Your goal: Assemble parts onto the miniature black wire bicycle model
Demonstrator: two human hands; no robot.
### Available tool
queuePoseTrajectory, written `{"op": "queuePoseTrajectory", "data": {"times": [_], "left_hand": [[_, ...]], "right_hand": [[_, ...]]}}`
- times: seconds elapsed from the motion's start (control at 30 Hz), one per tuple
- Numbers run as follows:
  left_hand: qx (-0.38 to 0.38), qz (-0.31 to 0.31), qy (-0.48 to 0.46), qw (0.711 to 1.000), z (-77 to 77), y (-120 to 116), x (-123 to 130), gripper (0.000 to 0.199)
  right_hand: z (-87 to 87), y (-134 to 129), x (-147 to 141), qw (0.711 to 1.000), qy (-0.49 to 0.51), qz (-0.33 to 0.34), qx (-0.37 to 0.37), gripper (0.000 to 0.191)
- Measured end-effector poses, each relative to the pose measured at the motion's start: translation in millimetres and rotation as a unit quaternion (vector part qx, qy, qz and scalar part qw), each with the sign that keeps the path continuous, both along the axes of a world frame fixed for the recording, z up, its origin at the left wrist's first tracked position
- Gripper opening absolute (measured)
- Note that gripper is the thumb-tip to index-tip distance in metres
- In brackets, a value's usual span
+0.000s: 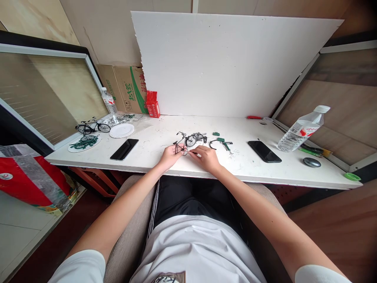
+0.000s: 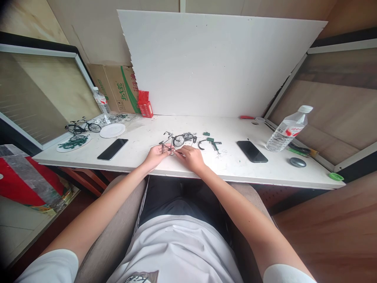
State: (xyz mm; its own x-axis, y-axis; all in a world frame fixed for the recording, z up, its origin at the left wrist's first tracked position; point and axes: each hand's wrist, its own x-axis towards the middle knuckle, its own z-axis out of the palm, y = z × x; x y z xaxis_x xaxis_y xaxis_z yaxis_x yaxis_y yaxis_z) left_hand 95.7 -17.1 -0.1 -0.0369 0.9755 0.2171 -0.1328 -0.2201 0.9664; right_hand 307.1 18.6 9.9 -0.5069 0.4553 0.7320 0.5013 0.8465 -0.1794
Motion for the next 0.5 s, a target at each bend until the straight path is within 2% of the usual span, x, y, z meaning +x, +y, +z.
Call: {"op": "queuePoseTrajectory", "data": {"times": [0.17, 0.27, 0.4, 0.5], "left_hand": [[0.0, -0.02, 0.017, 1.0, -2.1, 0.4, -1.8, 0.051], [0.002, -0.037, 0.023, 0.999, -3.1, 0.2, -1.0, 0.052], [0.008, -0.055, 0.024, 0.998, -3.9, 0.1, 0.4, 0.051], [0.012, -0.048, 0.037, 0.998, -3.3, 0.1, 0.2, 0.05]], "right_hand": [[-1.0, 0.1, -1.2, 0.996, -0.03, -0.075, 0.026, 0.055], [-0.7, 0.0, -1.7, 0.993, -0.058, -0.1, 0.015, 0.06], [2.5, -2.2, -2.9, 0.988, -0.11, -0.111, -0.013, 0.054], [6.7, -5.2, -3.5, 0.987, -0.12, -0.095, -0.051, 0.039]]}}
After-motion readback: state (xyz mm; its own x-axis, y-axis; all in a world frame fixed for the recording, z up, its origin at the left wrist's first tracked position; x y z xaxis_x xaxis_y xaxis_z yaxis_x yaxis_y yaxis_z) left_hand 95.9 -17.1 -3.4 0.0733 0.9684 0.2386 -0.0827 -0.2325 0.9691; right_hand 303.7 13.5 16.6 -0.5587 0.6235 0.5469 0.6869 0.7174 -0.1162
